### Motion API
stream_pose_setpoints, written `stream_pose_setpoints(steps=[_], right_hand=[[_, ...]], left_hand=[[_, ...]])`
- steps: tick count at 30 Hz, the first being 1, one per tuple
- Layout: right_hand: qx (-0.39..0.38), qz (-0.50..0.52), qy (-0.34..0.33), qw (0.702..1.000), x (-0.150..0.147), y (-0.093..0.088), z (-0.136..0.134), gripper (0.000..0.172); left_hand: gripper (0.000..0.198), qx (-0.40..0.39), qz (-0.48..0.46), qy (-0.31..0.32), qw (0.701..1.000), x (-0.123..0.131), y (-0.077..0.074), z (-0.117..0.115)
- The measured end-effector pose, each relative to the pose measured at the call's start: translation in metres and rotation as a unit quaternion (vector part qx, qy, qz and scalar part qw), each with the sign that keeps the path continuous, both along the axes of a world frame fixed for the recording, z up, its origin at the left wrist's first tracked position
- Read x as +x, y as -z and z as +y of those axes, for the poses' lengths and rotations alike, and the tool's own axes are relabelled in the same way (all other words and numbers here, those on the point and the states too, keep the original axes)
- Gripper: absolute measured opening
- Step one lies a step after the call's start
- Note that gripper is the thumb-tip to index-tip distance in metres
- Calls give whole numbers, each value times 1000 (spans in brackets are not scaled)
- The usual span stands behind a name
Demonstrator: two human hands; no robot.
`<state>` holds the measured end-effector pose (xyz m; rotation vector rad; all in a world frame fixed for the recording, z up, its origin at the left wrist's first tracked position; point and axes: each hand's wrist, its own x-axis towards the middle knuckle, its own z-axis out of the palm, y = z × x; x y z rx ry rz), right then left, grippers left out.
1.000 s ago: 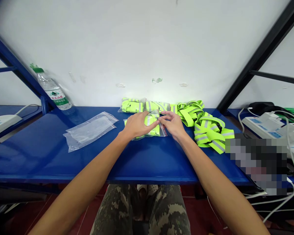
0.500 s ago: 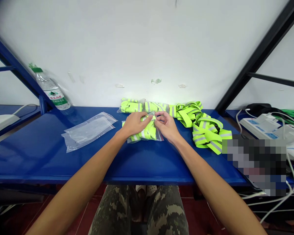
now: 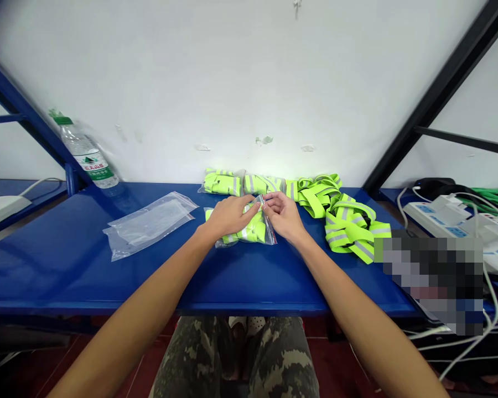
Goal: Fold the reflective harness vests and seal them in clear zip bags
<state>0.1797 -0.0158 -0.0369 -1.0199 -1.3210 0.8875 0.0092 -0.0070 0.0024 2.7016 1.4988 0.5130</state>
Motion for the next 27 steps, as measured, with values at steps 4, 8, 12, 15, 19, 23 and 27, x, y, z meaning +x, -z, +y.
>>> stream_pose_setpoints(steps=[4,8,12,15,19,23,27], right_hand=[[-9,-9,-16,1000,0,5,2,48],[-24,-11,-31,999,2,7,2,50],[-8,-33,-26,999,3,7,1,49],[11,-72,-17,997,3,7,0,43],[27,-123,-21,992,3,8,-1,34],[33,-124,-26,991,3,9,-1,33],[33,-95,-34,994,3,8,-1,36]], left_hand=[[46,-10,17,-5,1000,0,0,-1],[42,0,26,-3,1000,1,1,-3],[39,6,40,-5,999,3,2,-5],[38,7,45,0,999,5,3,-7],[35,27,43,-3,999,8,5,-7],[37,18,27,0,999,6,6,-5],[46,3,-1,31,1000,2,7,-2]])
